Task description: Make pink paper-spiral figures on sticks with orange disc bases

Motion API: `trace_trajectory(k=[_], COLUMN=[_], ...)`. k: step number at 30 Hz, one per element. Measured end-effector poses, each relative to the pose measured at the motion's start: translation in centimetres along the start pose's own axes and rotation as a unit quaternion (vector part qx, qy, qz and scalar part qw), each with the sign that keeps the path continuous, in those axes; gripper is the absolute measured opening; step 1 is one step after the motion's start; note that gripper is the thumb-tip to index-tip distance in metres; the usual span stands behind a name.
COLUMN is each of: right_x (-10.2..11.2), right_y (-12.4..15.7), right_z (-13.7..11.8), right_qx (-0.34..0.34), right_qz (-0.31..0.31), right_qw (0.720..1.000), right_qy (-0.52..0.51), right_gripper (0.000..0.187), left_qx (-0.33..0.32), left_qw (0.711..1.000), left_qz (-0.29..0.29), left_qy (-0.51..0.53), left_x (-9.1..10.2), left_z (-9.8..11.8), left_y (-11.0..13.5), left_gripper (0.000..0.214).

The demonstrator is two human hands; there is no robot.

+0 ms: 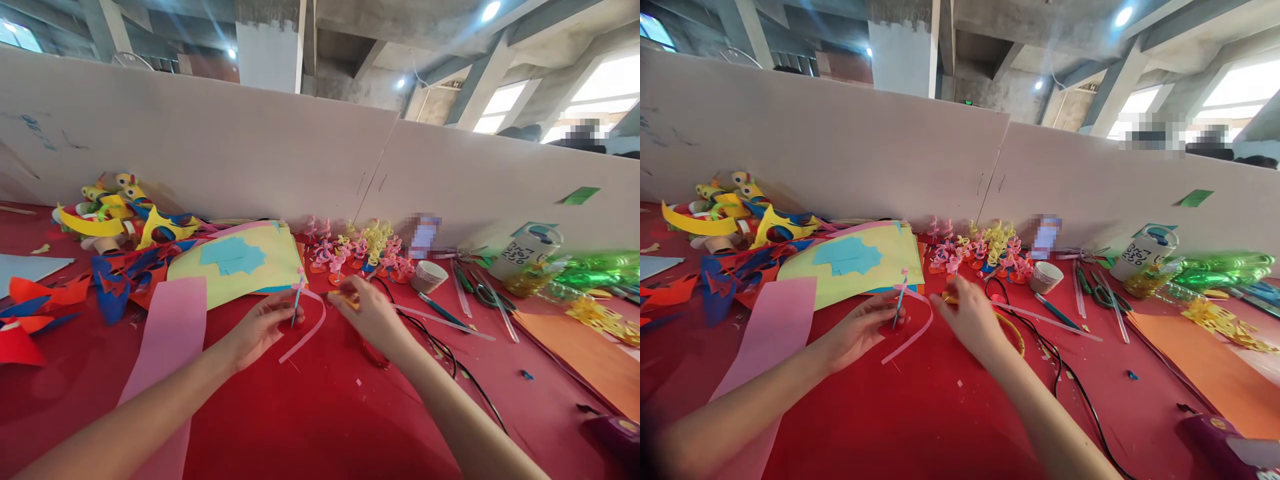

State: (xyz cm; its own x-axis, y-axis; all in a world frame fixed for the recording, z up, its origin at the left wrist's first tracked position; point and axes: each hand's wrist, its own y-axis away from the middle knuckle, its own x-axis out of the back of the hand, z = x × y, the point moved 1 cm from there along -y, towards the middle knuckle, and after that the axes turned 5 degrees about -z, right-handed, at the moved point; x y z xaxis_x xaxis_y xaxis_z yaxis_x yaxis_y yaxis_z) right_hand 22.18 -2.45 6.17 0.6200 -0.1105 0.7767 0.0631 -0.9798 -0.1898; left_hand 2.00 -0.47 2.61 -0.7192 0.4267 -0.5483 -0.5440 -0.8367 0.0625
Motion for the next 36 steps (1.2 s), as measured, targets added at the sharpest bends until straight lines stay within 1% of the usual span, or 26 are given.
trace_trajectory(k=[1,2,4,6,9,15,19,24,31,36], right_x=[-0.7,-1.4,-2.7,-3.5,-3.6,-3.2,-3.1,-2.9,-2.7,-2.9], right_y=[0.0,-0.1,-0.1,-0.1,0.0,0.0,0.0,0.0,0.0,0.1], right_z=[-0.6,-1.0,-1.4,-1.3,-1.0,-0.9,-0.9,-1.0,-1.1,-1.2], right_qx=[0.056,0.084,0.081,0.056,0.046,0.038,0.038,0.038,0.047,0.040], right_qz=[-0.026,-0.044,-0.051,-0.040,-0.037,-0.041,-0.043,-0.041,-0.062,-0.084], right_qw=[0.993,0.979,0.958,0.950,0.944,0.942,0.944,0.945,0.940,0.930], right_qy=[-0.101,-0.183,-0.271,-0.304,-0.325,-0.331,-0.324,-0.321,-0.332,-0.355], right_gripper=[0.028,0.025,0.017,0.013,0.012,0.015,0.017,0.018,0.017,0.022], left_qx=[0.001,0.003,0.005,0.007,0.014,0.017,0.018,0.019,0.032,0.019], left_qw=[1.000,1.000,0.999,0.999,0.999,0.998,0.997,0.997,0.998,0.998], left_qz=[-0.008,-0.015,-0.030,-0.040,-0.040,-0.044,-0.056,-0.057,-0.052,-0.051], left_qy=[-0.004,-0.008,-0.016,-0.018,-0.017,-0.037,-0.055,-0.049,-0.033,-0.039], left_x=[-0.2,-0.3,-0.6,-0.8,-0.8,-0.5,-0.5,-0.3,-0.4,-0.8], left_z=[-0.1,-0.2,-0.3,-0.3,-0.3,-0.3,-0.4,-0.5,-0.7,-0.6], left_y=[0.1,0.2,0.3,0.3,0.3,0.4,0.4,0.3,0.3,0.3], left_gripper=[0.029,0.030,0.029,0.029,0.031,0.031,0.031,0.032,0.033,0.032])
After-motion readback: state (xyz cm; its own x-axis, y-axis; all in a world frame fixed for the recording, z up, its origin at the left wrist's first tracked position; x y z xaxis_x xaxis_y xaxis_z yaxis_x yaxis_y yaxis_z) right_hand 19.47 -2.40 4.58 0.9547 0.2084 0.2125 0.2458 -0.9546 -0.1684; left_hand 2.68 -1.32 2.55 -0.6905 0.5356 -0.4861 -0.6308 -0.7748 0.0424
